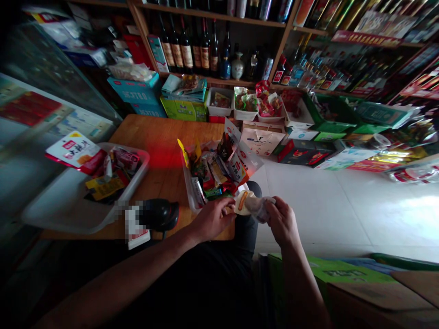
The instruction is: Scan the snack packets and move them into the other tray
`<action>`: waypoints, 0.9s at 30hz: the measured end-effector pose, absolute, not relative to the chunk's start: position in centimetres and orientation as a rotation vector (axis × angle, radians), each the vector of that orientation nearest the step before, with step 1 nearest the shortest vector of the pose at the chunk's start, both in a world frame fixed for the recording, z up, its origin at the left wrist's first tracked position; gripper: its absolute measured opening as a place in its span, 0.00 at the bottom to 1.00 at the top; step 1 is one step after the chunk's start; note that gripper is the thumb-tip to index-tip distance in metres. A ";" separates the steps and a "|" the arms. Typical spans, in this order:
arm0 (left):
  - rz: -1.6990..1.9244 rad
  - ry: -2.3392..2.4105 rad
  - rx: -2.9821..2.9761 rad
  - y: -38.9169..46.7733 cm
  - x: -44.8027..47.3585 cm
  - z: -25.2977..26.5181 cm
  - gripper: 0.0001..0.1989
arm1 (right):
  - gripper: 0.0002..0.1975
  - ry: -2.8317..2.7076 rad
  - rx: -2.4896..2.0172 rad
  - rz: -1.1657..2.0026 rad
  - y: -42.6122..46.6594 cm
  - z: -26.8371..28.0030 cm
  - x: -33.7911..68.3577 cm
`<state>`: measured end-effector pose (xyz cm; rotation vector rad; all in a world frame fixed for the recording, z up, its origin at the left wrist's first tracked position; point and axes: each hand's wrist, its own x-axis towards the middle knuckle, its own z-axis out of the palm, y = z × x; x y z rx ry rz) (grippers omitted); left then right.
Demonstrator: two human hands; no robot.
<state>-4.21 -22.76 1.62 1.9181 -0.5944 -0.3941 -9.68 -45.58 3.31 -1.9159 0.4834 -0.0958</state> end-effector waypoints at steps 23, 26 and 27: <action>-0.362 -0.528 1.955 -20.9 -4.3 1.5 0.15 | 0.22 0.660 -1.646 0.090 -41.6 0.2 -4.6; -0.331 -0.538 1.954 -20.6 -4.4 1.4 0.15 | 0.19 0.646 -1.819 0.094 -41.4 -0.8 -3.9; -0.316 -0.539 1.954 -20.5 -4.5 1.3 0.14 | 0.19 0.648 -1.868 0.100 -41.3 -1.2 -3.7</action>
